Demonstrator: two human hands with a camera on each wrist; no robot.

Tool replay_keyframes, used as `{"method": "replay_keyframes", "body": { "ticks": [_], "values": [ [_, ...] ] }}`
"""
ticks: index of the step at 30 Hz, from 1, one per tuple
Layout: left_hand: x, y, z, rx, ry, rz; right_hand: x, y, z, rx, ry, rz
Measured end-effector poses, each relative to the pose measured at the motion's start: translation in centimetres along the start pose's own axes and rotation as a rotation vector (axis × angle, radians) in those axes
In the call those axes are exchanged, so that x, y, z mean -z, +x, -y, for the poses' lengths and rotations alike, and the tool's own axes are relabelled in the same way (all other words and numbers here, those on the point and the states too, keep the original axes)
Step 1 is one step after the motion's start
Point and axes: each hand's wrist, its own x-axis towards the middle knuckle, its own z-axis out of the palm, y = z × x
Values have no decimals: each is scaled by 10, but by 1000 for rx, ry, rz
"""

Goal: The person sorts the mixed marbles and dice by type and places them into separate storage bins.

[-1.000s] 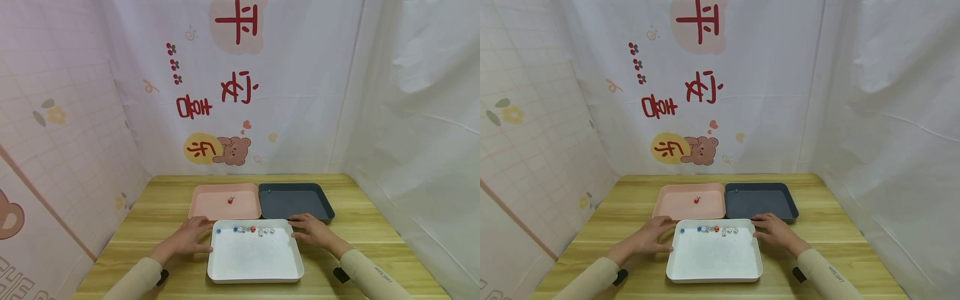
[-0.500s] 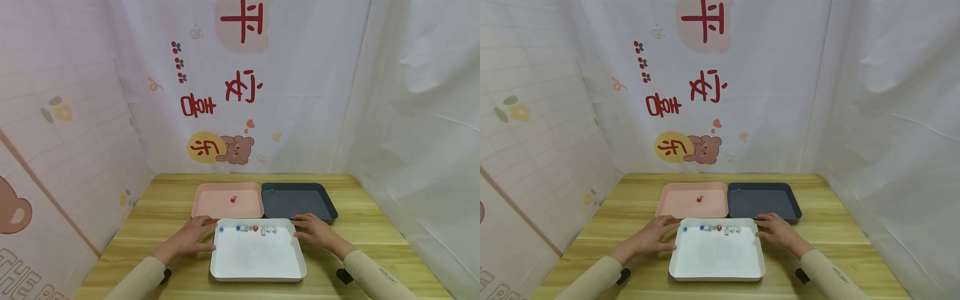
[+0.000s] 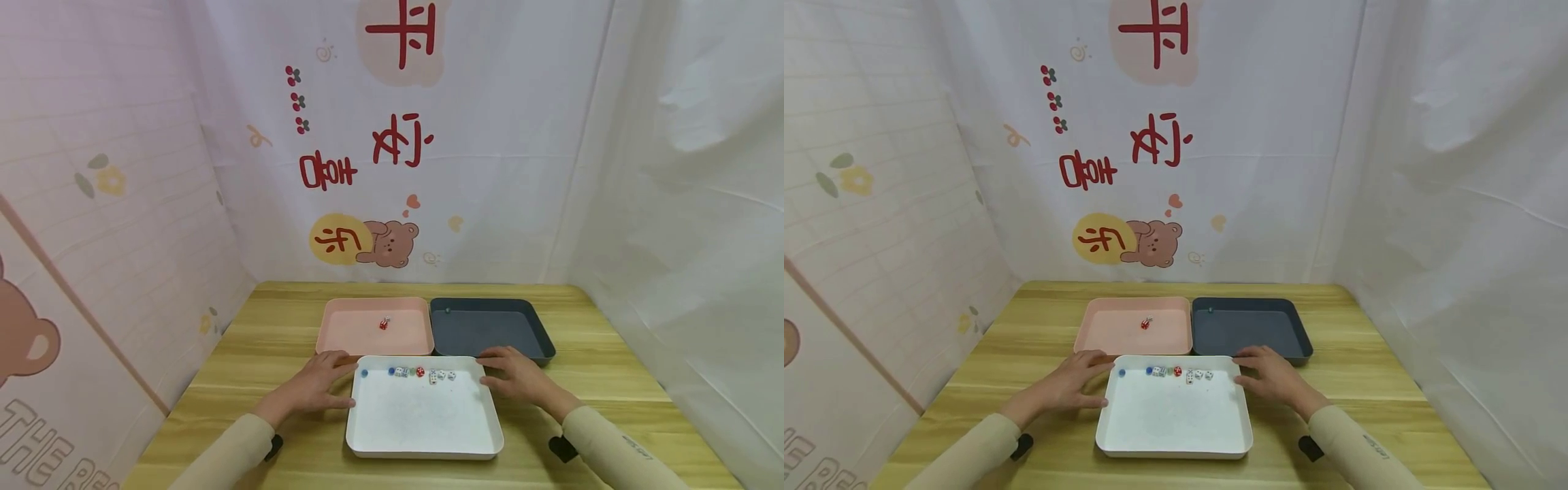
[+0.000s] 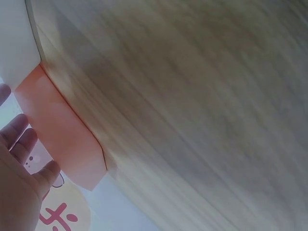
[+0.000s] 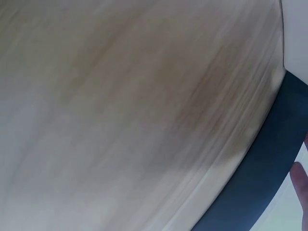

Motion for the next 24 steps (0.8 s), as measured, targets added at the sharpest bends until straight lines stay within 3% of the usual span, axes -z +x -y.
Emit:
{"method": "replay_keyframes", "body": {
  "ticks": [10,24],
  "values": [
    [0,1,2,-20,14,-7,-9,8,6,4,3,-61],
    [0,2,1,-21,-8,4,-20,23,14,-22,55,-17]
  ]
}}
